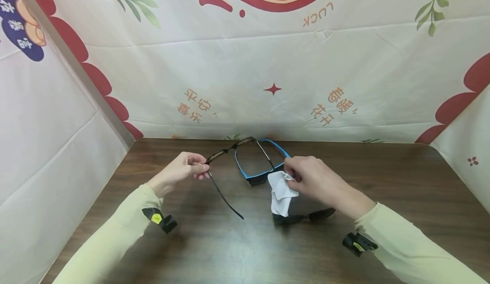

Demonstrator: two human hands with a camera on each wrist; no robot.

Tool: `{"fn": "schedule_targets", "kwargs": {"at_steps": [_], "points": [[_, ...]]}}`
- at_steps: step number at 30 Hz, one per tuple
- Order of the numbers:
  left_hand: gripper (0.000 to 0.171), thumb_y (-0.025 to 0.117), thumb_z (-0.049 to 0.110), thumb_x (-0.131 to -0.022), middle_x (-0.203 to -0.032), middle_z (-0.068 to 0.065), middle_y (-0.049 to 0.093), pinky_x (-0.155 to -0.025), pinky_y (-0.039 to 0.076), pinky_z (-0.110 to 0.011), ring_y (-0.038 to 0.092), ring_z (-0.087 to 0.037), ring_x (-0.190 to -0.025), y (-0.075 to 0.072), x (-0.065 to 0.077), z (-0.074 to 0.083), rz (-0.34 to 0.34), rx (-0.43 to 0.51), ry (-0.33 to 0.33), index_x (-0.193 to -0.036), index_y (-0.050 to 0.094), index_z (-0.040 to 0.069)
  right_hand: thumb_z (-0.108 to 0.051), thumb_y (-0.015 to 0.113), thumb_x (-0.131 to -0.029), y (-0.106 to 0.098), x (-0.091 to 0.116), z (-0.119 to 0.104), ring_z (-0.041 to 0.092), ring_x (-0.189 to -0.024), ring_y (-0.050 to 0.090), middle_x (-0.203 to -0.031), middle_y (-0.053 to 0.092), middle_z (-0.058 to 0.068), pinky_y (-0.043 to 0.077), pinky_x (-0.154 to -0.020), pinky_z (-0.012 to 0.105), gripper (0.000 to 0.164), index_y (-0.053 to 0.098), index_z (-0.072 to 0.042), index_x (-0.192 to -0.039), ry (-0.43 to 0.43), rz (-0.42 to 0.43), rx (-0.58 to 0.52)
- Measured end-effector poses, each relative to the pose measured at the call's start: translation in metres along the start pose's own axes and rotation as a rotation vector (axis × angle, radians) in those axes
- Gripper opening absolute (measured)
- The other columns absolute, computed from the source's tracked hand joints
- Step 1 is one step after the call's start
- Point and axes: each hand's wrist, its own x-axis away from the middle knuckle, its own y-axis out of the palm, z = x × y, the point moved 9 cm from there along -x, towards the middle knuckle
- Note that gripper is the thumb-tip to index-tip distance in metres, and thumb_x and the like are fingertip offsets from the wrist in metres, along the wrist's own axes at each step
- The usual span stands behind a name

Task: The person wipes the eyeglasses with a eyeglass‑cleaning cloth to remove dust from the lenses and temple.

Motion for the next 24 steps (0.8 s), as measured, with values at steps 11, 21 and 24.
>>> {"fn": "schedule_targets", "kwargs": {"at_steps": [11, 21, 24], "points": [[0.021, 0.056, 0.0, -0.094, -0.079, -0.013, 0.068, -0.065, 0.052, -0.025, 0.061, -0.011, -0.065, -0.049, 0.002, -0.019, 0.126, -0.018, -0.022, -0.107, 0.053, -0.015, 0.008, 0.083, -0.064, -0.042, 0.005, 0.003, 0.001, -0.06, 0.044, -0.069, 0.046, -0.015, 0.04, -0.048, 0.02, 0.041, 0.053, -0.017, -0.079, -0.053, 0.136, 0.084], [0.023, 0.057, 0.0, -0.094, -0.083, -0.013, 0.069, -0.068, 0.056, -0.028, 0.065, -0.01, -0.068, -0.105, 0.008, -0.022, 0.24, -0.055, -0.006, -0.109, 0.051, -0.017, 0.007, 0.084, -0.063, -0.057, 0.01, 0.016, 0.006, -0.067, 0.053, -0.076, 0.056, -0.011, 0.043, -0.058, 0.012, 0.041, 0.055, -0.014, -0.082, -0.008, 0.241, 0.088], [0.024, 0.058, -0.001, -0.094, -0.084, -0.012, 0.069, -0.07, 0.056, -0.029, 0.065, -0.01, -0.069, -0.119, 0.015, -0.018, 0.257, -0.089, 0.011, -0.11, 0.05, -0.017, 0.007, 0.085, -0.062, -0.055, 0.012, 0.018, 0.007, -0.067, 0.053, -0.076, 0.056, -0.011, 0.045, -0.058, 0.015, 0.041, 0.055, -0.014, -0.082, 0.0, 0.235, 0.09]]}}
